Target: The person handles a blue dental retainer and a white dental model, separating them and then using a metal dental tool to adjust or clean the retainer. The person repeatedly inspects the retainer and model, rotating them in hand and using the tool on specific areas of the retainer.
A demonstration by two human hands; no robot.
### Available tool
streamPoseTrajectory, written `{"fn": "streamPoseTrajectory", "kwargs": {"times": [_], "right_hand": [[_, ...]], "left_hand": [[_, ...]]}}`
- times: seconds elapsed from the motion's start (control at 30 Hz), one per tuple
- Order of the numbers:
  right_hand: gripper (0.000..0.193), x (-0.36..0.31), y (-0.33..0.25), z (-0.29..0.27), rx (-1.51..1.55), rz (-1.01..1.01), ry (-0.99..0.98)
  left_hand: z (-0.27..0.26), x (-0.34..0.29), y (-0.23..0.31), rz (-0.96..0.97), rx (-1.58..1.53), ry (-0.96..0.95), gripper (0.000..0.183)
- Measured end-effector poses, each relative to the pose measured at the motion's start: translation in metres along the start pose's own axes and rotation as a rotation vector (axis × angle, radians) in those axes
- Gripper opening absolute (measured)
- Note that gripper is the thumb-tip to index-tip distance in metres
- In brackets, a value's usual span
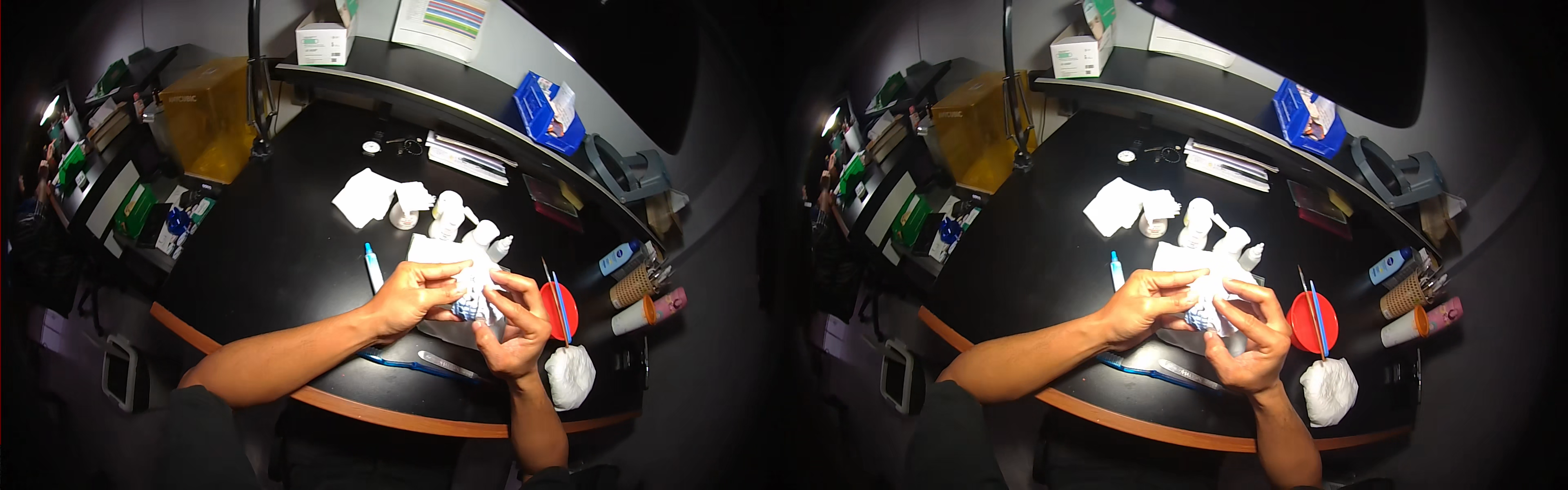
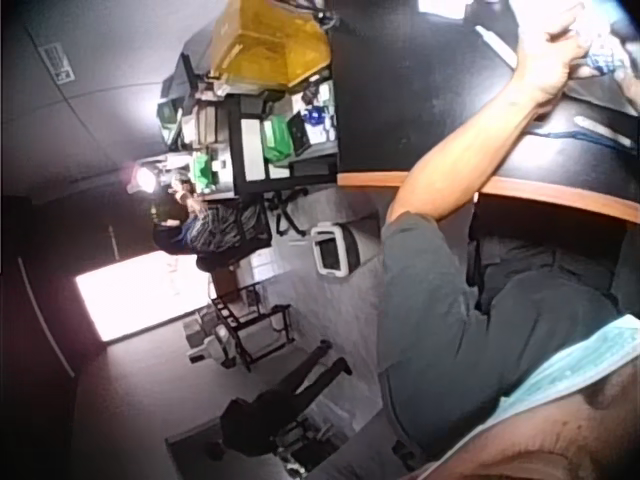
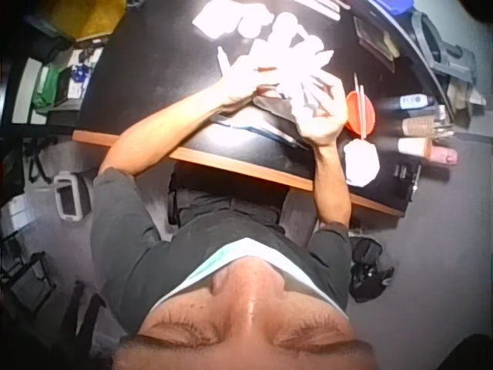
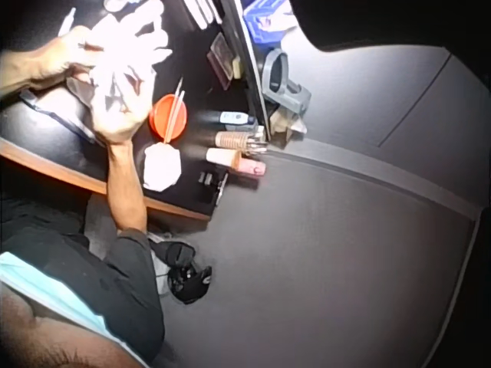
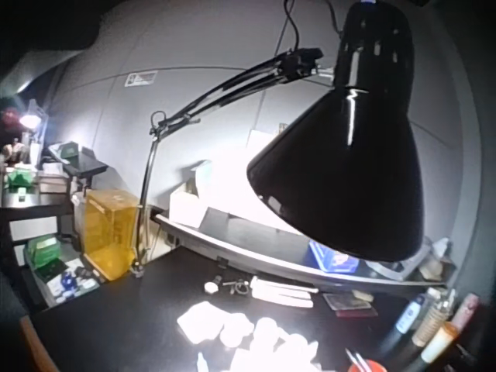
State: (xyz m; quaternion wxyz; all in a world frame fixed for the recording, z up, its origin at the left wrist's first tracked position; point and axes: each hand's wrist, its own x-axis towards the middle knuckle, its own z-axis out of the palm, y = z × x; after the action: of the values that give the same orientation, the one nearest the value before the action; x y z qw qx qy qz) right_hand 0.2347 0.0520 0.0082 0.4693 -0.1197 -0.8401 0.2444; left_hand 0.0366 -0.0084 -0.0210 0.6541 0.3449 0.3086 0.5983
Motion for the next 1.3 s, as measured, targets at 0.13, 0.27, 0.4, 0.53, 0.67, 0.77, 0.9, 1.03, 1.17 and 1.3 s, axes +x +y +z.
{"fn": "streamPoseTrajectory", "kwargs": {"times": [0.13, 0.27, 0.4, 0.53, 0.67, 0.77, 0.9, 1.03, 1.17, 1.3], "right_hand": [[0.044, -0.003, 0.002, 0.001, 0.027, 0.013, 0.001], [0.044, -0.002, 0.000, 0.001, 0.023, 0.006, 0.003], [0.044, -0.002, 0.000, 0.001, 0.007, 0.003, 0.006], [0.044, -0.003, 0.002, 0.000, 0.024, 0.024, 0.014], [0.043, -0.003, 0.001, 0.002, 0.044, 0.031, 0.021], [0.043, -0.003, 0.003, 0.001, 0.064, 0.018, 0.020], [0.044, -0.003, 0.004, -0.001, 0.078, 0.019, 0.028], [0.043, -0.002, 0.004, 0.001, 0.053, 0.016, 0.023], [0.044, -0.002, 0.001, 0.003, 0.074, 0.029, 0.047], [0.050, -0.007, -0.003, 0.010, 0.236, 0.156, 0.229]], "left_hand": [[0.000, 0.000, -0.001, -0.029, -0.010, -0.012, 0.047], [-0.002, -0.001, -0.002, -0.006, -0.013, -0.010, 0.049], [0.000, -0.004, 0.000, 0.042, 0.025, 0.016, 0.048], [0.002, -0.004, 0.002, 0.030, 0.023, 0.023, 0.046], [0.000, -0.003, 0.000, 0.056, 0.005, 0.024, 0.046], [0.000, -0.003, 0.001, 0.055, 0.013, 0.021, 0.046], [0.003, -0.001, 0.001, 0.065, 0.009, 0.014, 0.045], [0.000, -0.002, 0.000, 0.045, -0.008, 0.015, 0.045], [-0.001, -0.002, -0.002, 0.040, 0.017, 0.007, 0.045], [0.007, -0.005, 0.004, 0.005, -0.073, 0.006, 0.053]]}}
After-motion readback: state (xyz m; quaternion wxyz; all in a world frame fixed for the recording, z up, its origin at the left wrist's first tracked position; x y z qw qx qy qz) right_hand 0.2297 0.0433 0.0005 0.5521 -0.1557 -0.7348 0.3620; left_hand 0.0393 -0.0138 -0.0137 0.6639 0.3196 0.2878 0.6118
